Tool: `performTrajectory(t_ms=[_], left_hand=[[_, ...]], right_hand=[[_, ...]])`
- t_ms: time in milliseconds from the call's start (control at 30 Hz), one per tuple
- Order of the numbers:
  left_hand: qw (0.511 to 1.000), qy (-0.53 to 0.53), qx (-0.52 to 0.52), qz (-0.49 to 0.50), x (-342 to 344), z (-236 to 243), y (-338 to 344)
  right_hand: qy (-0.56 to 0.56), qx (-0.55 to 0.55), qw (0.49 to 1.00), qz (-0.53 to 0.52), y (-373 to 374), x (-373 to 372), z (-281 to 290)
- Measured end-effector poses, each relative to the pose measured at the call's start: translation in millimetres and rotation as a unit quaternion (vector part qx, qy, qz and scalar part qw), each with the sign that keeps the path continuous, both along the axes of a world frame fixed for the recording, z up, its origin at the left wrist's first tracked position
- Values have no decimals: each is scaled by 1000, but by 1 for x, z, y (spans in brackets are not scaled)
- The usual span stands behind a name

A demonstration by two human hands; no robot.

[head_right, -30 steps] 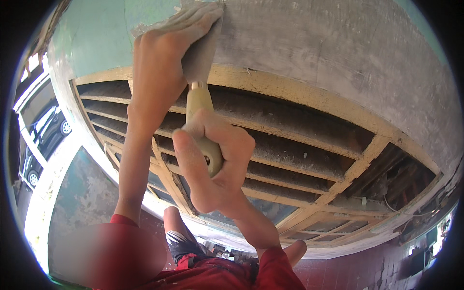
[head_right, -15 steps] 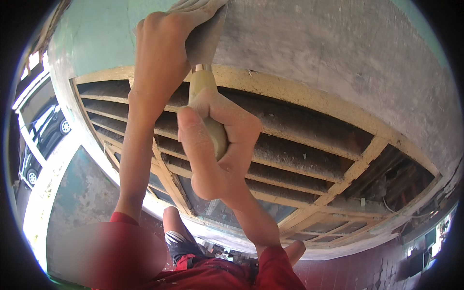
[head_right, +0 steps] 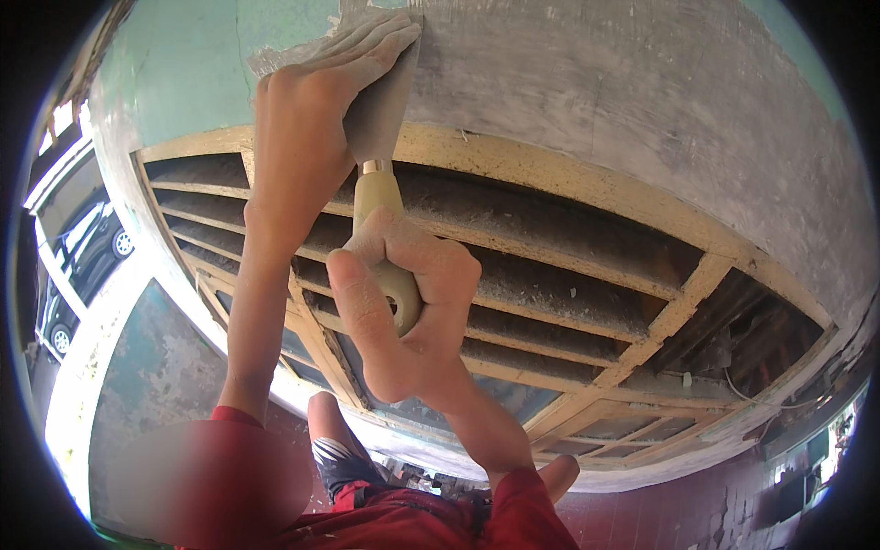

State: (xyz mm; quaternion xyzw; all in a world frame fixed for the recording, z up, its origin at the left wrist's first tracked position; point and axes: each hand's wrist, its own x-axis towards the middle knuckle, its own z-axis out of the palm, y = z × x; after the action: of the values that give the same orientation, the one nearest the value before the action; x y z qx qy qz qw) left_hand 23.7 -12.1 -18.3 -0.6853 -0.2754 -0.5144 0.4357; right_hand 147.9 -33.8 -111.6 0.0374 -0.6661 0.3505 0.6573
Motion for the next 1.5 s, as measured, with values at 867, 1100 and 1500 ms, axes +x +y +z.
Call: performTrajectory(t_ms=[867, 1100, 1500], left_hand=[[996, -22, -13, 82, -5, 19, -2], [994, 29, 55, 90, -15, 18, 11], [996, 3, -1, 90, -5, 16, -2]], right_hand=[[6, -20, 1000, 3, 3, -8, 18], [-9, -12, 1000, 7, 1, -1, 16], [46, -84, 987, 125, 5, 1, 18]])
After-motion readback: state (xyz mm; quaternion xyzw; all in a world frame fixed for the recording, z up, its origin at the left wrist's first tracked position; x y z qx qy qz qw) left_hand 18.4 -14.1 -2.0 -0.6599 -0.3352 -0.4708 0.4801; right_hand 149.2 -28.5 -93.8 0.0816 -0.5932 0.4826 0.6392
